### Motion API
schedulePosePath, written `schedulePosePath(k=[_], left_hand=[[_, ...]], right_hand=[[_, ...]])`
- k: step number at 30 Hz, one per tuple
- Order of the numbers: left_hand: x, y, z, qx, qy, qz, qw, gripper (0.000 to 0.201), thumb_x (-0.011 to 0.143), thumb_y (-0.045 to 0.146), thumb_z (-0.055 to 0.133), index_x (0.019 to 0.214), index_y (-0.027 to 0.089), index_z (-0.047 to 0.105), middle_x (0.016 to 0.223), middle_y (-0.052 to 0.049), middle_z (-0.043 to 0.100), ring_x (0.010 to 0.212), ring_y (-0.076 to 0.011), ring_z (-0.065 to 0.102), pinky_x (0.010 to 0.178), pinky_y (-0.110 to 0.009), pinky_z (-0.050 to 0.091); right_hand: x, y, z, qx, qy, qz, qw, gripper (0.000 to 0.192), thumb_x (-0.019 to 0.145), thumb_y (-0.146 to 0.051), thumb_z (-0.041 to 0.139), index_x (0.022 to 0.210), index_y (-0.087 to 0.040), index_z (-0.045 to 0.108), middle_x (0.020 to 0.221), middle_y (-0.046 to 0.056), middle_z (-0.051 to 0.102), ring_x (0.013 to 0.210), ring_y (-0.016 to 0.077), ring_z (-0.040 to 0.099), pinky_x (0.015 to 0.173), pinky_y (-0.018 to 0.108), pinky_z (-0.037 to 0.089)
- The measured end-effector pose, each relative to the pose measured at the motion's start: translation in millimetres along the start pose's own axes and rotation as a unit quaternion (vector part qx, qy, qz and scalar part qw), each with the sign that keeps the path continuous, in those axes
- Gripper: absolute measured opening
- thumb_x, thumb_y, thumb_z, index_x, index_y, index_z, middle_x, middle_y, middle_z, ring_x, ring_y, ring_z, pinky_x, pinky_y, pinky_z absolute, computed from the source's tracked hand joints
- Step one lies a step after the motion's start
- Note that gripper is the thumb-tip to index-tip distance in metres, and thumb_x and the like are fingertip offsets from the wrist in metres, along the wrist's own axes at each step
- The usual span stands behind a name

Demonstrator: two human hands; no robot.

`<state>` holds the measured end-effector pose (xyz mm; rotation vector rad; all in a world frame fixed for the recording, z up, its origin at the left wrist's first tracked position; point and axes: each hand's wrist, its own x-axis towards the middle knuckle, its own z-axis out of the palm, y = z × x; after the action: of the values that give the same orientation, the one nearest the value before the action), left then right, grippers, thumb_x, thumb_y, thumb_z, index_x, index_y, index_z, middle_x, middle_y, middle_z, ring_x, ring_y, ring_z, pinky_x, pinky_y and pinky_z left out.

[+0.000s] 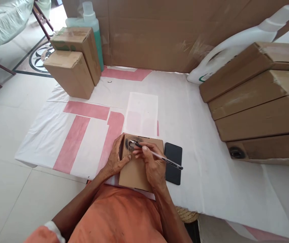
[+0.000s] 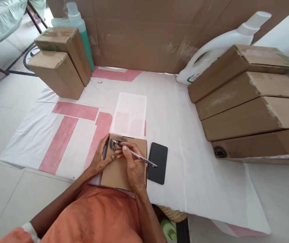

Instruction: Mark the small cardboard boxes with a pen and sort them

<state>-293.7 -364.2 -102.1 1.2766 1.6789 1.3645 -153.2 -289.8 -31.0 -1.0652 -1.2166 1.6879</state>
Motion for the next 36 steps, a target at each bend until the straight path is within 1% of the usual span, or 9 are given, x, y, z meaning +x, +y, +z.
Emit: schedulePosePath(k=[5, 11, 16, 20, 25, 29, 31, 34, 36], left_hand=[[1.0, 1.5, -0.8, 0.015, -0.001, 0.004, 1.000, 0.085, 0.091, 0.041, 0.067, 0.165, 0.023, 0.028, 0.166, -0.017, 0.039, 0.156, -0.0366, 0.035, 0.129, -0.058, 0.029], [1.8, 3.4, -0.8, 0.020, -0.001, 0.005, 1.000, 0.084, 0.092, 0.043, 0.066, 0.165, 0.023, 0.028, 0.166, -0.017, 0.039, 0.155, -0.0363, 0.036, 0.129, -0.058, 0.030], [1.5, 1.2, 0.5, 0.022, 0.008, 0.012, 1.000, 0.083, 0.092, 0.043, 0.066, 0.164, 0.022, 0.030, 0.164, -0.017, 0.041, 0.154, -0.0356, 0.038, 0.129, -0.057, 0.031], [0.8, -1.0, 2.1, 0.015, 0.014, 0.009, 1.000, 0.083, 0.091, 0.042, 0.066, 0.163, 0.021, 0.030, 0.164, -0.018, 0.041, 0.154, -0.0358, 0.038, 0.129, -0.058, 0.030], [1.3, -0.8, 1.8, 0.011, 0.009, 0.006, 1.000, 0.085, 0.091, 0.047, 0.067, 0.163, 0.021, 0.031, 0.163, -0.018, 0.041, 0.153, -0.0363, 0.039, 0.129, -0.057, 0.030], [1.5, 1.2, -0.6, 0.010, -0.003, 0.007, 1.000, 0.084, 0.093, 0.047, 0.065, 0.164, 0.021, 0.029, 0.165, -0.018, 0.039, 0.154, -0.0363, 0.036, 0.129, -0.057, 0.028], [1.4, 2.3, -1.6, 0.009, -0.004, 0.007, 1.000, 0.083, 0.093, 0.047, 0.065, 0.164, 0.022, 0.030, 0.165, -0.017, 0.039, 0.154, -0.0364, 0.036, 0.129, -0.058, 0.028], [1.9, 3.8, -2.4, 0.004, -0.001, 0.004, 1.000, 0.083, 0.092, 0.047, 0.066, 0.163, 0.022, 0.030, 0.164, -0.017, 0.041, 0.153, -0.0368, 0.038, 0.128, -0.058, 0.030], [2.6, 4.9, -2.7, 0.002, -0.002, 0.003, 1.000, 0.083, 0.092, 0.046, 0.067, 0.163, 0.022, 0.032, 0.163, -0.016, 0.041, 0.152, -0.0370, 0.039, 0.128, -0.058, 0.030]], right_hand=[[2.4, 5.9, -0.8, -0.079, -0.004, -0.004, 0.997, 0.029, 0.095, -0.052, 0.068, 0.103, -0.024, 0.067, 0.089, 0.007, 0.080, 0.073, 0.0239, 0.077, 0.068, 0.039, 0.064], [4.5, 8.6, 1.6, -0.112, -0.010, -0.017, 0.993, 0.027, 0.095, -0.051, 0.067, 0.099, -0.024, 0.069, 0.092, 0.007, 0.080, 0.072, 0.0220, 0.076, 0.066, 0.036, 0.064], [2.3, -0.8, -0.4, -0.116, -0.021, -0.006, 0.993, 0.028, 0.092, -0.051, 0.069, 0.093, -0.023, 0.068, 0.079, 0.005, 0.078, 0.062, 0.0198, 0.073, 0.060, 0.032, 0.062], [-3.0, -6.8, -14.5, -0.154, -0.014, 0.000, 0.988, 0.031, 0.091, -0.052, 0.070, 0.084, -0.022, 0.066, 0.071, 0.004, 0.076, 0.054, 0.0177, 0.070, 0.049, 0.026, 0.055], [-2.5, -10.0, -38.7, -0.184, 0.037, -0.021, 0.982, 0.033, 0.091, -0.050, 0.070, 0.076, -0.022, 0.062, 0.064, 0.002, 0.072, 0.049, 0.0158, 0.065, 0.045, 0.023, 0.051], [9.6, -11.4, -39.0, -0.173, 0.070, -0.033, 0.982, 0.031, 0.091, -0.049, 0.071, 0.081, -0.022, 0.063, 0.069, 0.002, 0.073, 0.054, 0.0159, 0.067, 0.050, 0.025, 0.054], [17.3, -10.2, -31.5, -0.158, 0.052, -0.041, 0.985, 0.030, 0.093, -0.049, 0.071, 0.085, -0.021, 0.065, 0.075, 0.003, 0.074, 0.059, 0.0162, 0.069, 0.056, 0.026, 0.056], [31.2, -9.4, -22.7, -0.124, -0.002, -0.048, 0.991, 0.028, 0.093, -0.048, 0.072, 0.095, -0.020, 0.070, 0.082, 0.004, 0.077, 0.068, 0.0175, 0.072, 0.065, 0.029, 0.059], [45.1, -13.7, -26.0, -0.105, 0.011, -0.069, 0.992, 0.029, 0.091, -0.047, 0.075, 0.100, -0.020, 0.071, 0.083, 0.003, 0.076, 0.070, 0.0178, 0.072, 0.067, 0.030, 0.059]])
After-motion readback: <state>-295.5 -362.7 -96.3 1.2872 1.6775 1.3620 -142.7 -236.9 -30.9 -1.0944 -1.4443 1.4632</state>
